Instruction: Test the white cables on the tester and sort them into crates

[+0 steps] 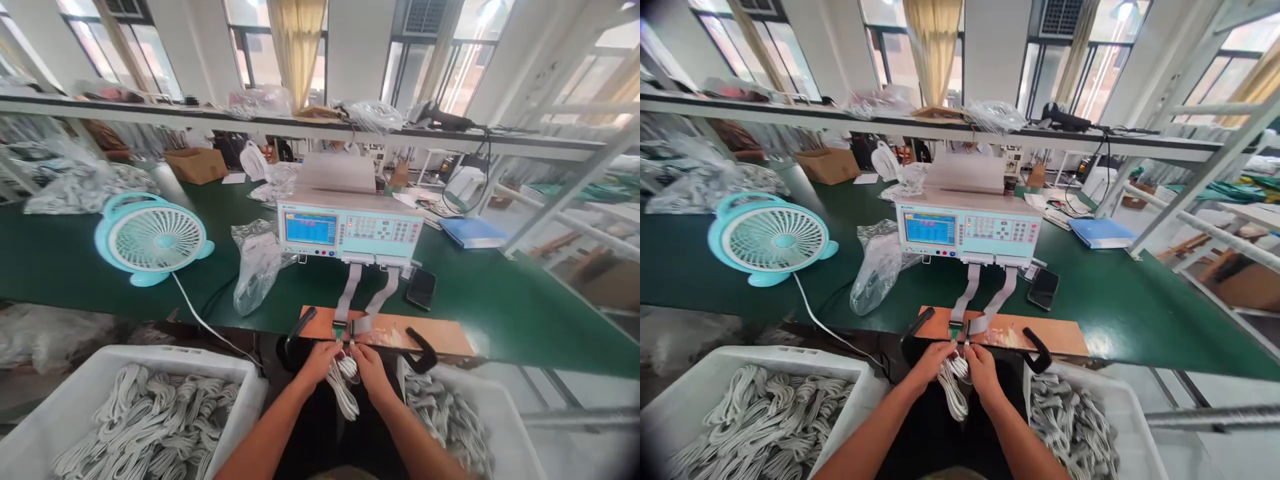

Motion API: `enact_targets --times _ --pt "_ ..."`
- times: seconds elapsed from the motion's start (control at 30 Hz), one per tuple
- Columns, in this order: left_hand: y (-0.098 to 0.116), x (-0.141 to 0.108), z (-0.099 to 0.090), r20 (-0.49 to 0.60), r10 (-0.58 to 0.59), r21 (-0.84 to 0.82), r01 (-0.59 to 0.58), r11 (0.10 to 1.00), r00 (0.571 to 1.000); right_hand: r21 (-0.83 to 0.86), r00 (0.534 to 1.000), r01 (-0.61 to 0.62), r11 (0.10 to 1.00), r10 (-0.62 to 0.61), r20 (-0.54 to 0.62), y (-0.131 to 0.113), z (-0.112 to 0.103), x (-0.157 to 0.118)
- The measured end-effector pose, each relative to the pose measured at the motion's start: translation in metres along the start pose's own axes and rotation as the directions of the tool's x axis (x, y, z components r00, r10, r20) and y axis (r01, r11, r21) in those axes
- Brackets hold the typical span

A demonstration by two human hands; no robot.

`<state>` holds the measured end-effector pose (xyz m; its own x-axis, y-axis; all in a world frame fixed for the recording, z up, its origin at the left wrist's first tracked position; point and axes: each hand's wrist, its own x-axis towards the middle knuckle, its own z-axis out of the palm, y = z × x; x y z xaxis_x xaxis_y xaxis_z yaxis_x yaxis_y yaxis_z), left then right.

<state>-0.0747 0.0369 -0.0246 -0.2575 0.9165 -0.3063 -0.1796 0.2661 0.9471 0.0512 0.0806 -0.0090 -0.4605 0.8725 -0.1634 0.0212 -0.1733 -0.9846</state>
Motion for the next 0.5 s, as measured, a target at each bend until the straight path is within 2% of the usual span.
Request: enact_targets --times 0.1,0.2,0.37,0.5 --pt "0.003 -0.002 -0.001 0.014 -0.012 0.007 0.012 1.000 1.000 -0.071 0.994 0.059 0.996 -0.065 -0.090 0.007 0.002 0.000" --pt "0.009 -0.005 -0.002 0.022 0.004 0.022 -0.004 1.000 1.000 -0.069 0.991 0.032 0.997 -0.040 -0.131 0.011 0.007 -0.005" --pt "0.015 -0.008 -0.004 0.070 -0.022 0.043 0.019 0.999 0.997 -0.024 0.991 0.032 0.999 -0.035 -0.127 0.006 0.009 -0.022" --pt "0.016 -0.008 -0.004 0.075 -0.037 0.061 0.032 0.998 0.996 -0.005 0.997 0.013 1.000 -0.013 -0.078 0.004 0.007 -0.022"
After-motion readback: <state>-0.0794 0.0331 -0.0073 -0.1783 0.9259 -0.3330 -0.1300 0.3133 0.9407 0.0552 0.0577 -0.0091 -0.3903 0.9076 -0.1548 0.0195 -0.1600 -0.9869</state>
